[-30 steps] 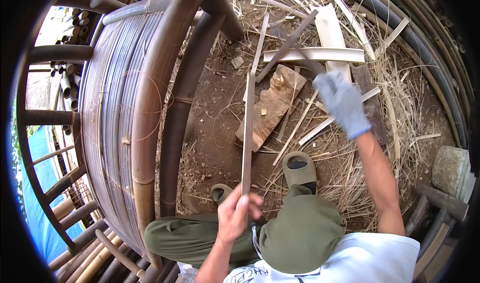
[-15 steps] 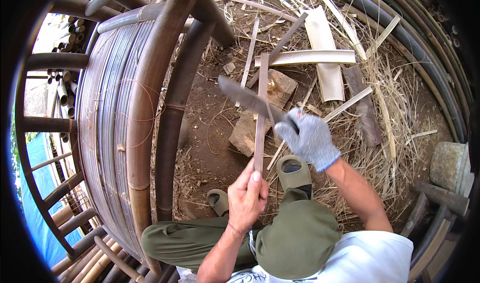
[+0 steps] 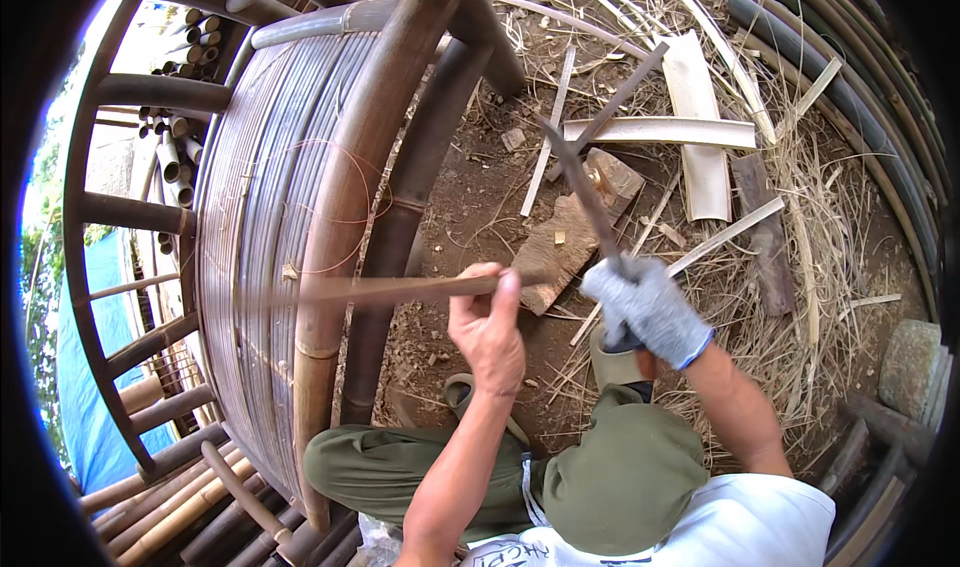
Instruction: The person uses a large knife to shave and thin down bamboo strips, then uses the knife to press and secure strips into the frame of a bamboo structure.
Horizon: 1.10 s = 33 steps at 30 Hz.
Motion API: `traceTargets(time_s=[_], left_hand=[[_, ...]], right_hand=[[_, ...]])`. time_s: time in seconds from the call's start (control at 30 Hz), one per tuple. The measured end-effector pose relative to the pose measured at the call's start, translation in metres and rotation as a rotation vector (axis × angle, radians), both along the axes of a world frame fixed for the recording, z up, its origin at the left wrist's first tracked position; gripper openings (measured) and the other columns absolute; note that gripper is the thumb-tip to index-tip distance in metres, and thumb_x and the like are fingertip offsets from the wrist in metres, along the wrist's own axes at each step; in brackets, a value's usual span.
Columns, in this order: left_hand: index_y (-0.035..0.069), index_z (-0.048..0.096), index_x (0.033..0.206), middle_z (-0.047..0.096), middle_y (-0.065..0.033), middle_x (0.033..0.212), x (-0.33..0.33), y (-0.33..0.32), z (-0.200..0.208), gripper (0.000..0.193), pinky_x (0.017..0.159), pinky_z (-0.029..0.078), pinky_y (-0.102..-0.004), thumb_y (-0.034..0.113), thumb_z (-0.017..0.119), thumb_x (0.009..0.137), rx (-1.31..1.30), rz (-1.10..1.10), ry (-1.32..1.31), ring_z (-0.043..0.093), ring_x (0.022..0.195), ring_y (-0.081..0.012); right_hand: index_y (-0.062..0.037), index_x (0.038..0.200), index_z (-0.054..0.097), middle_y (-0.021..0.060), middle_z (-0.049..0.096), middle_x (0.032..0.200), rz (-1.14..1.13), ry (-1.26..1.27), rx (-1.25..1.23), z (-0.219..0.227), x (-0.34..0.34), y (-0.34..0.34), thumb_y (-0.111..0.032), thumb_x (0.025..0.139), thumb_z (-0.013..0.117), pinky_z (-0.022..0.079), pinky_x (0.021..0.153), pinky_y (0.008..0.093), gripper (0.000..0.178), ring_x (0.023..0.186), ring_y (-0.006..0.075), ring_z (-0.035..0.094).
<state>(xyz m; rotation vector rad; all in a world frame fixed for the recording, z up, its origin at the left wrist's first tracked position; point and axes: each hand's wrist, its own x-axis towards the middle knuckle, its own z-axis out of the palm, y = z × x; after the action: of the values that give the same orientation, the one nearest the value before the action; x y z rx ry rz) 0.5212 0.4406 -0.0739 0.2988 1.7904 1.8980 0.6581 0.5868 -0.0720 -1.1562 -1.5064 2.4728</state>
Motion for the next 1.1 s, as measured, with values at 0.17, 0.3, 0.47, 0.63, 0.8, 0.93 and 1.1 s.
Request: traceTargets(time_s=[0.17, 0.3, 0.47, 0.63, 0.8, 0.93, 1.1], left_hand=[[0.001, 0.053, 0.124, 0.063, -0.0155, 0.121, 0.028, 0.002, -0.011, 0.039, 0.1, 0.049, -0.0354, 0.001, 0.074, 0.09, -0.27, -0.31, 0.322, 0.061, 0.112, -0.0206], [-0.002, 0.047, 0.141, 0.065, -0.016, 0.117, 0.009, -0.024, 0.002, 0.053, 0.095, 0.053, -0.0391, 0.01, 0.07, 0.095, -0.168, -0.551, -0.129, 0.067, 0.105, -0.0257], [-0.003, 0.058, 0.137, 0.066, -0.0072, 0.093, 0.004, -0.064, 0.038, 0.039, 0.054, 0.052, -0.025, 0.018, 0.058, 0.105, -0.261, -0.617, -0.761, 0.063, 0.067, -0.0123], [0.001, 0.065, 0.131, 0.062, 0.0005, 0.087, 0.009, -0.044, 0.042, 0.033, 0.053, 0.045, -0.0224, 0.019, 0.063, 0.103, -0.516, -0.386, -0.313, 0.052, 0.063, -0.0052], [-0.002, 0.064, 0.133, 0.06, -0.0011, 0.09, 0.018, -0.051, 0.029, 0.034, 0.054, 0.042, -0.0225, 0.015, 0.061, 0.103, -0.566, -0.445, 0.07, 0.05, 0.065, -0.0051], [-0.002, 0.061, 0.136, 0.06, -0.0013, 0.094, 0.034, -0.075, 0.034, 0.036, 0.055, 0.043, -0.0204, 0.013, 0.059, 0.104, -0.575, -0.483, 0.143, 0.05, 0.066, -0.0036], [-0.002, 0.06, 0.137, 0.063, -0.0036, 0.085, 0.049, -0.09, 0.061, 0.037, 0.048, 0.043, -0.02, 0.018, 0.057, 0.106, -0.492, -0.435, -0.234, 0.051, 0.056, -0.0047]], right_hand=[[-0.0049, 0.086, 0.065, -0.0007, 0.051, 0.06, -0.417, 0.075, -0.275, -0.014, -0.034, -0.018, -0.029, 0.096, 0.07, 0.041, 0.044, 0.029, 0.026, 0.05, 0.0121, 0.053], [-0.0025, 0.094, 0.068, 0.0001, 0.058, 0.068, -0.357, 0.091, -0.357, -0.016, -0.028, 0.008, -0.025, 0.095, 0.07, 0.048, 0.053, 0.024, 0.022, 0.06, 0.0094, 0.059], [-0.0011, 0.087, 0.063, 0.0133, 0.06, 0.064, -0.264, 0.034, 0.533, -0.036, -0.023, 0.031, -0.035, 0.097, 0.066, 0.05, 0.05, 0.0381, 0.036, 0.055, 0.0261, 0.063], [-0.0059, 0.085, 0.06, 0.0185, 0.062, 0.067, 0.269, -0.031, 1.112, -0.021, 0.0, 0.0, -0.057, 0.092, 0.065, 0.053, 0.06, 0.0474, 0.052, 0.066, 0.0352, 0.069], [-0.0072, 0.081, 0.059, 0.0175, 0.063, 0.069, 0.271, 0.02, 1.187, -0.031, 0.006, -0.019, -0.062, 0.091, 0.064, 0.054, 0.059, 0.0448, 0.056, 0.065, 0.035, 0.068], [-0.0069, 0.082, 0.06, 0.0143, 0.063, 0.062, 0.162, -0.139, 1.216, -0.049, 0.0, 0.023, -0.063, 0.096, 0.055, 0.054, 0.054, 0.0444, 0.058, 0.058, 0.0334, 0.068], [-0.0036, 0.087, 0.064, 0.0188, 0.064, 0.064, 0.005, -0.421, 1.226, -0.076, 0.026, 0.106, -0.059, 0.103, 0.044, 0.055, 0.056, 0.0461, 0.061, 0.063, 0.0354, 0.069]])
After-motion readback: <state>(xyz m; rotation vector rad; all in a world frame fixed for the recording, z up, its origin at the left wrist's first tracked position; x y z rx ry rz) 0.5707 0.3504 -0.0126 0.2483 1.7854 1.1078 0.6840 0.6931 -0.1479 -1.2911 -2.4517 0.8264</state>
